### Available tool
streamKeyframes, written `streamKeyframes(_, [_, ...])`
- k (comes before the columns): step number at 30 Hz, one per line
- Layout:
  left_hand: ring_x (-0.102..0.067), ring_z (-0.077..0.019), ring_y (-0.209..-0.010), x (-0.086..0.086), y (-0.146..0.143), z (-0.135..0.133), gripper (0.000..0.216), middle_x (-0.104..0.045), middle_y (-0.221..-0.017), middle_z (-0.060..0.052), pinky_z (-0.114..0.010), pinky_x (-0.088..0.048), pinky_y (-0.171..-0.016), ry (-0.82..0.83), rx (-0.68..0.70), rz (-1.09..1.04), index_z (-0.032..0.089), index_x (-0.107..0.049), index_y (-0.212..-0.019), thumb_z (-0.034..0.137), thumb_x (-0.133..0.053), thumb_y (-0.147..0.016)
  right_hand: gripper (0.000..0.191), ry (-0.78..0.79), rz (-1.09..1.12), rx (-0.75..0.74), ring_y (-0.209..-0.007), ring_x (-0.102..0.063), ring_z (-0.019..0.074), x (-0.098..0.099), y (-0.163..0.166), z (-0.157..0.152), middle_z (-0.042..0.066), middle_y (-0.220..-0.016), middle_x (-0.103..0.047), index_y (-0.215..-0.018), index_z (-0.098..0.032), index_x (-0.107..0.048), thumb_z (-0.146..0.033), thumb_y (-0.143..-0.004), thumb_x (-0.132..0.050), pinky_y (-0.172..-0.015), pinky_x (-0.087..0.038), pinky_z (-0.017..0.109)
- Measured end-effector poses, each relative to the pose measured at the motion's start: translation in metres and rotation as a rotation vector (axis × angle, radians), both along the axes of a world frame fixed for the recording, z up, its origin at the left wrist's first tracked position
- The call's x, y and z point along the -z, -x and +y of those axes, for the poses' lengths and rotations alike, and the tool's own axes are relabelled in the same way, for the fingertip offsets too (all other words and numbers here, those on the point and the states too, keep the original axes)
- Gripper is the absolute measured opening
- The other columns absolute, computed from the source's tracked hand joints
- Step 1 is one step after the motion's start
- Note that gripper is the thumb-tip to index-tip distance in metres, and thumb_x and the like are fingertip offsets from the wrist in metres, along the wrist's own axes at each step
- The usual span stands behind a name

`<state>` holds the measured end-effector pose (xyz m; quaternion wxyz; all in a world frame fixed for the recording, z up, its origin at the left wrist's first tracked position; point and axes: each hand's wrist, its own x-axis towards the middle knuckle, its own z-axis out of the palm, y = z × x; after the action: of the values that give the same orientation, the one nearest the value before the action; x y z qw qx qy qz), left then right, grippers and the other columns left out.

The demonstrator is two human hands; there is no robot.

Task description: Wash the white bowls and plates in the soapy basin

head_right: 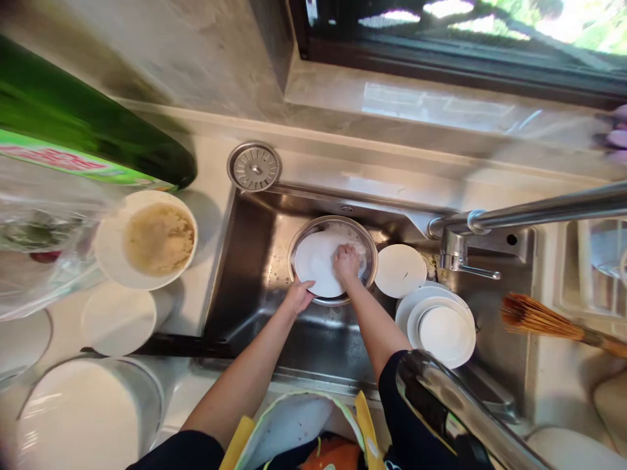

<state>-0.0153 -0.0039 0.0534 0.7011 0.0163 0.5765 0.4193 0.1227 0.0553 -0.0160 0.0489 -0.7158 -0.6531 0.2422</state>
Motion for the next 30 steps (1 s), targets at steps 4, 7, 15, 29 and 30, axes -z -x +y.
streamKeyframes(4, [-0.064, -0.0250, -0.094, 0.002, -0.008, -0.004, 0.070, -0.069, -0.099, -0.008, -0.043, -0.054, -0.080, 0.108, 0.004, -0.003, 0.018, -0.053, -0.120, 0.001, -0.061, -0.053, 0.033, 0.007, 0.099, 0.074, -0.115, -0.050, 0.0275, 0.006, 0.015, 0.011, 0.017, -0.114, -0.062, -0.104, -0.008, -0.063, -0.014, -0.080, -0.043, -0.103, -0.036, 0.043])
streamKeyframes(7, [-0.065, -0.0258, -0.091, 0.004, -0.010, -0.005, 0.067, -0.070, -0.091, -0.007, -0.043, -0.053, -0.079, 0.144, 0.011, -0.021, 0.016, -0.055, -0.116, 0.001, -0.062, -0.051, 0.024, 0.000, 0.328, -0.066, -0.118, -0.050, 0.0260, 0.003, 0.031, 0.012, 0.012, -0.108, -0.066, -0.089, -0.014, -0.067, -0.013, -0.077, -0.046, -0.110, -0.030, 0.043])
streamKeyframes(15, [-0.064, -0.0220, -0.094, 0.009, -0.008, -0.004, 0.069, -0.070, -0.092, -0.005, -0.038, -0.047, -0.091, -0.043, -0.059, -0.013, 0.016, -0.057, -0.111, 0.004, -0.066, -0.043, 0.034, 0.216, 0.773, -0.322, -0.121, -0.052, 0.0169, -0.035, 0.001, -0.046, 0.003, -0.123, -0.062, -0.098, -0.020, -0.070, -0.016, -0.079, -0.042, -0.104, -0.040, 0.033])
streamKeyframes(29, [-0.063, -0.0199, -0.079, 0.005, -0.013, -0.007, 0.075, -0.069, -0.082, -0.002, -0.038, -0.051, -0.079, 0.056, 0.049, -0.050, 0.018, -0.056, -0.116, 0.003, -0.061, -0.042, 0.051, 0.094, 0.429, -0.204, -0.139, -0.028, 0.0219, -0.024, 0.024, -0.001, 0.013, -0.141, -0.045, -0.127, -0.007, -0.053, -0.004, -0.077, -0.041, -0.113, -0.027, 0.037])
streamKeyframes(30, [-0.063, -0.0193, -0.079, 0.006, -0.013, -0.006, 0.075, -0.069, -0.084, -0.003, -0.037, -0.050, -0.080, 0.040, 0.023, -0.052, 0.018, -0.056, -0.115, 0.003, -0.061, -0.042, 0.054, 0.077, 0.532, -0.272, -0.139, -0.027, 0.0198, -0.027, 0.023, -0.009, 0.010, -0.142, -0.044, -0.128, -0.010, -0.053, -0.004, -0.076, -0.040, -0.114, -0.026, 0.036])
